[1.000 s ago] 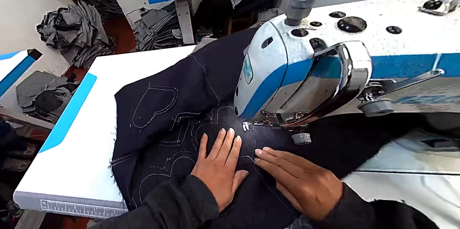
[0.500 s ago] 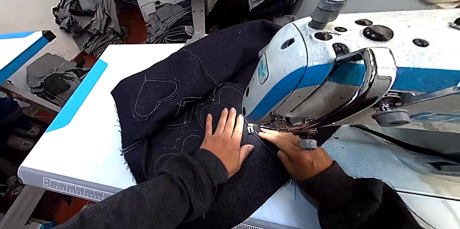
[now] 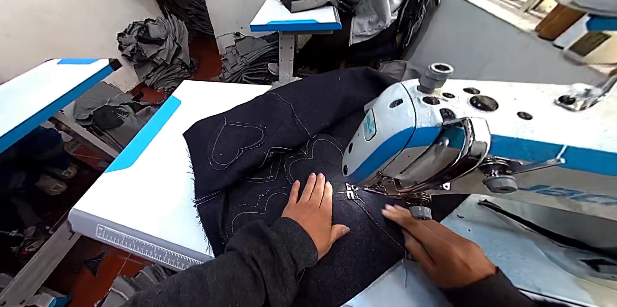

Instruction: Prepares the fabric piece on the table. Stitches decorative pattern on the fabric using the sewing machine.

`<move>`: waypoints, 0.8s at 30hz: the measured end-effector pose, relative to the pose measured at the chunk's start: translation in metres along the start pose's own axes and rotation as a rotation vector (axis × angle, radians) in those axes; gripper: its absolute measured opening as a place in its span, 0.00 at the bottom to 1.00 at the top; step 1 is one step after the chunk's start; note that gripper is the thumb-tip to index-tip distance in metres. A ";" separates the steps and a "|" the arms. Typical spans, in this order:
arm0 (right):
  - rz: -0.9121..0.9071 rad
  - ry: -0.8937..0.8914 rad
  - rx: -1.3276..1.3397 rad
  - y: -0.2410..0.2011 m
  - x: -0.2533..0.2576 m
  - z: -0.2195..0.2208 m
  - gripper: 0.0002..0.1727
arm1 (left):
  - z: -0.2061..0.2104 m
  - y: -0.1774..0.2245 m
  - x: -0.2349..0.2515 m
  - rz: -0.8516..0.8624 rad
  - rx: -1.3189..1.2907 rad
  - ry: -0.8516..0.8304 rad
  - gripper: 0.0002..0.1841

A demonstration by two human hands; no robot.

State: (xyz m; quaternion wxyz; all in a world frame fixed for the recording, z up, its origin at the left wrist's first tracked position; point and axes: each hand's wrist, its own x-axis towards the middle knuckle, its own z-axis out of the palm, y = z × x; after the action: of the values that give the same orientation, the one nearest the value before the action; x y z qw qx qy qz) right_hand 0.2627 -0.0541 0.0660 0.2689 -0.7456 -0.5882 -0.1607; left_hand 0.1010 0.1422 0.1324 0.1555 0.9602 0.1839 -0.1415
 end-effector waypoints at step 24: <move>-0.235 -0.317 0.227 -0.091 0.036 0.031 0.22 | 0.056 -0.268 -0.244 -0.113 -0.139 1.127 0.14</move>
State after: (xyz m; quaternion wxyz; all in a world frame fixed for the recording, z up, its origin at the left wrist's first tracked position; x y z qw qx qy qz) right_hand 0.1819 0.0074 0.0805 0.2349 -0.6528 -0.7202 -0.0046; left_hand -0.2353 0.2842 0.0952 0.0882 0.8635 0.2985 0.3970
